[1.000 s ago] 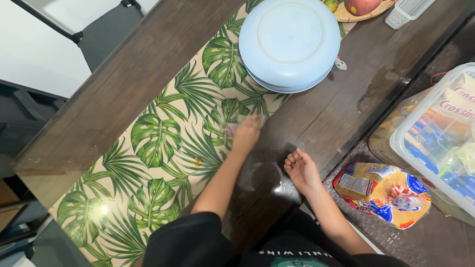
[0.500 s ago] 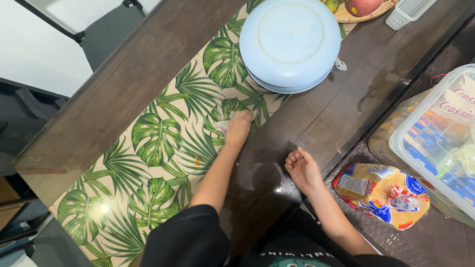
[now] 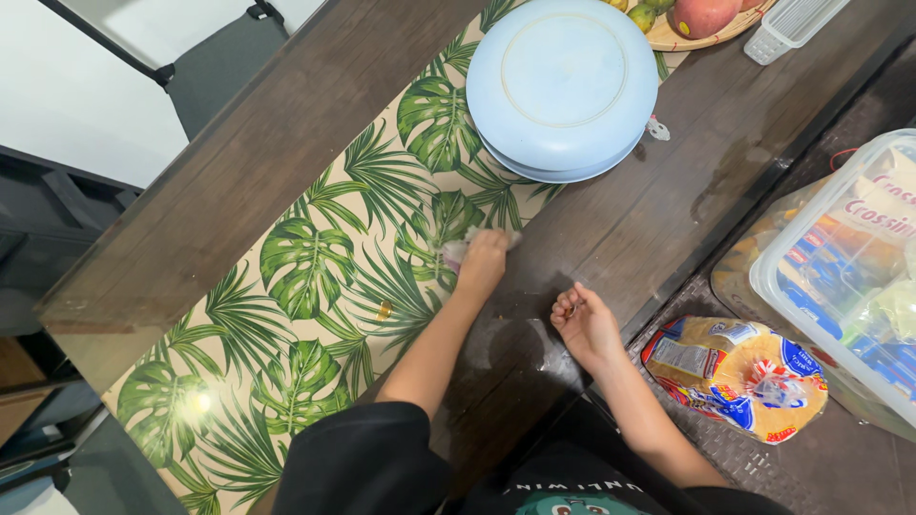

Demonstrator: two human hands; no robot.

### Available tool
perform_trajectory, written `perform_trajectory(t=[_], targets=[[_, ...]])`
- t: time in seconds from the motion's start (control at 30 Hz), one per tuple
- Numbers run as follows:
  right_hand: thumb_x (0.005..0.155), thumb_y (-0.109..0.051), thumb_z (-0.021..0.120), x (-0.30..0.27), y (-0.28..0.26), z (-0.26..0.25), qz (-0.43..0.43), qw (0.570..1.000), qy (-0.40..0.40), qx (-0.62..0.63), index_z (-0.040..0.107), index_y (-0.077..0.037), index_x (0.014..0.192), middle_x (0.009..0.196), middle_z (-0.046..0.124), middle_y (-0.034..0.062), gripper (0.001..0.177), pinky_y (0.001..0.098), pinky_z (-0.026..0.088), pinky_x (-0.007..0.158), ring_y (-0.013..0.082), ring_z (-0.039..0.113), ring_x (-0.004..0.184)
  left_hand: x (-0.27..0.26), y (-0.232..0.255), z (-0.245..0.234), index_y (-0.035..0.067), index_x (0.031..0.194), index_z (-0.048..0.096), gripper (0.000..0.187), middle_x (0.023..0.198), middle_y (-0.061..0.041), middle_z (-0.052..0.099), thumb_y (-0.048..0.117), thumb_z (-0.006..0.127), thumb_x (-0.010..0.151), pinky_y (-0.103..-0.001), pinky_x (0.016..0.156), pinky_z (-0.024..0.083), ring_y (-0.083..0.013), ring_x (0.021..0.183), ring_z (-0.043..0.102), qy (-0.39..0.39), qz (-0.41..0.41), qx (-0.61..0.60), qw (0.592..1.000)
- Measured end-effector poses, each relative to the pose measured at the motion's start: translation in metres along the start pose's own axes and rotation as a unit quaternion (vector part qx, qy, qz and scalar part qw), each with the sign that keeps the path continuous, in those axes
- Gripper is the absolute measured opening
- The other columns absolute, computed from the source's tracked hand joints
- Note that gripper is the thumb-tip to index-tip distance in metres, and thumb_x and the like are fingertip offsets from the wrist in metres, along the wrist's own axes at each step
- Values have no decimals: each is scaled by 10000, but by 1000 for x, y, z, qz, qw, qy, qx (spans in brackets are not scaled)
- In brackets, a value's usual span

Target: The person wipes a wooden dining table with a purple cloth, moving around a blue bowl and a fruit basket to clean the surface. The person repeatedly wipes different sections of the table, including the area under the bowl and the edges.

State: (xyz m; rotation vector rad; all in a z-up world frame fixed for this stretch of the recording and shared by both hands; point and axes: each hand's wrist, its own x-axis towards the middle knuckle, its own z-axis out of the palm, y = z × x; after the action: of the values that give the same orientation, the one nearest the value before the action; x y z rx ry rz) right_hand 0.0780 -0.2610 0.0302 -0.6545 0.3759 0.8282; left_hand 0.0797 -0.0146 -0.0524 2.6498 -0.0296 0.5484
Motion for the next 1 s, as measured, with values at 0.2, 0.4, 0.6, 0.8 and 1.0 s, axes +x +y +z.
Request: perform_trajectory(t=[0.2,0.4,0.6,0.8,1.0], targets=[[1023,-275,550,-2,0,2,-2,1000,-9,-7,460,-111,818,803,472,35,277,294,434,710,167,482,774,22,-34,-17,2,1015,689,239,1075,-152,684,-3,606,791,-439,984,486,-344,1085,623,6,-91,85,992],[1017,-264,549,5,3,8,6,1000,-9,-11,456,-109,811,806,475,36,274,303,442,723,174,488,780,8,-12,12,-5,985,677,320,1027,-184,669,44,610,677,-442,936,493,-355,1014,615,24,55,9,998],[1030,-271,547,5,-8,11,-13,1000,-8,-15,464,-104,815,809,475,40,284,302,433,715,174,491,782,14,0,-3,26,923,675,153,973,-156,653,46,621,782,-440,928,502,-335,1031,618,-11,-36,57,998],[1031,-261,530,3,-11,10,-14,999,-9,-36,462,-102,810,819,492,47,281,313,460,742,186,511,795,14,-29,-27,19,995,689,199,1052,-144,686,19,614,811,-436,961,499,-333,1074,623,-13,-73,83,994],[1043,-251,535,3,-8,5,21,999,-18,-35,473,-92,809,817,499,51,289,312,463,740,191,515,796,1,-19,-20,14,1025,696,259,1075,-161,687,18,604,782,-438,981,492,-337,1082,630,-46,14,70,996]])
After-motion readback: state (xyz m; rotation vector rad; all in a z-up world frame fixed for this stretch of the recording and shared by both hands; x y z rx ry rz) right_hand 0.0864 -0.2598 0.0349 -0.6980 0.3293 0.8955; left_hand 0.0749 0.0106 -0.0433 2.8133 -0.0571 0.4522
